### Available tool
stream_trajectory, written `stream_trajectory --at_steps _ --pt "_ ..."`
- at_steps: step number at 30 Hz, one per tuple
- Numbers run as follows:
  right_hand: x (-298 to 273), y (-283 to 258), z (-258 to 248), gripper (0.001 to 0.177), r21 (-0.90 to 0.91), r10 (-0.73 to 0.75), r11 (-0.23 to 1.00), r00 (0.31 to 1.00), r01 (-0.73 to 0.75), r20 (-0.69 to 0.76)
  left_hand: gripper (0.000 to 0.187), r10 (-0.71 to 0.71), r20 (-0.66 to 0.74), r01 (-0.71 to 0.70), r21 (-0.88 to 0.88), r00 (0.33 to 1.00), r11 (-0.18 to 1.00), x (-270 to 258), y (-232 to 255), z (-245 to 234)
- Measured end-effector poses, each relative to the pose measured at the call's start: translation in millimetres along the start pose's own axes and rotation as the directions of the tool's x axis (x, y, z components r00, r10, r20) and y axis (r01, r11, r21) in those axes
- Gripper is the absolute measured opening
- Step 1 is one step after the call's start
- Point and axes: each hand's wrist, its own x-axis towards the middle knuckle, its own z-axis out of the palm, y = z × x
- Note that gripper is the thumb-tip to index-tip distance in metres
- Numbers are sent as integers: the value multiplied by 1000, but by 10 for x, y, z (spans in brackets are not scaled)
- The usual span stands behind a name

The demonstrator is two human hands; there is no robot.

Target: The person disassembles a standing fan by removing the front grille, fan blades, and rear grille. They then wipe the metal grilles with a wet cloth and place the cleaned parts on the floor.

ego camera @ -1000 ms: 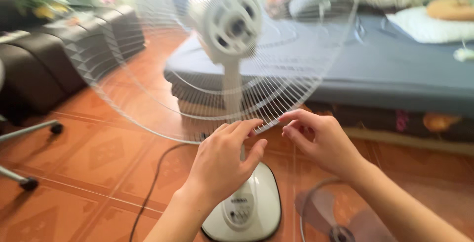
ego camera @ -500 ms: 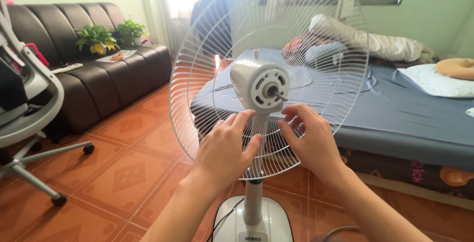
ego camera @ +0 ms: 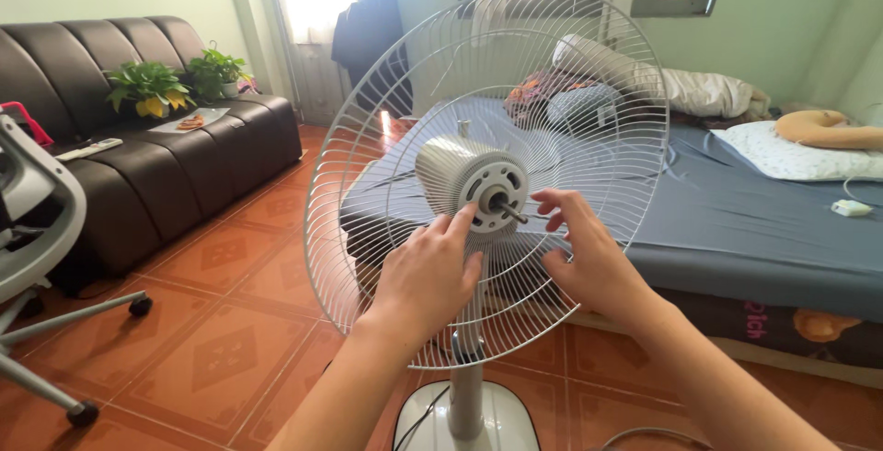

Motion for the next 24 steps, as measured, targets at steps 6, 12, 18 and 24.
stream_trajectory --at_steps 6,12,18,24 --pt "197 184 9 52 2 127 992 991 -127 35 76 15 65 -29 222 998 975 104 -32 123" --pt "337 191 131 50 -20 19 1000 999 -18 43 81 -59 181 -7 341 982 940 143 -10 104" --pt "322 147 195 46 -29 10 1000 1000 -10 6 73 -35 120 -5 320 992 947 115 53 -16" --pt "285 97 248 50 -26 36 999 999 -37 -32 40 219 -243 -164 228 945 960 -112 141 -401"
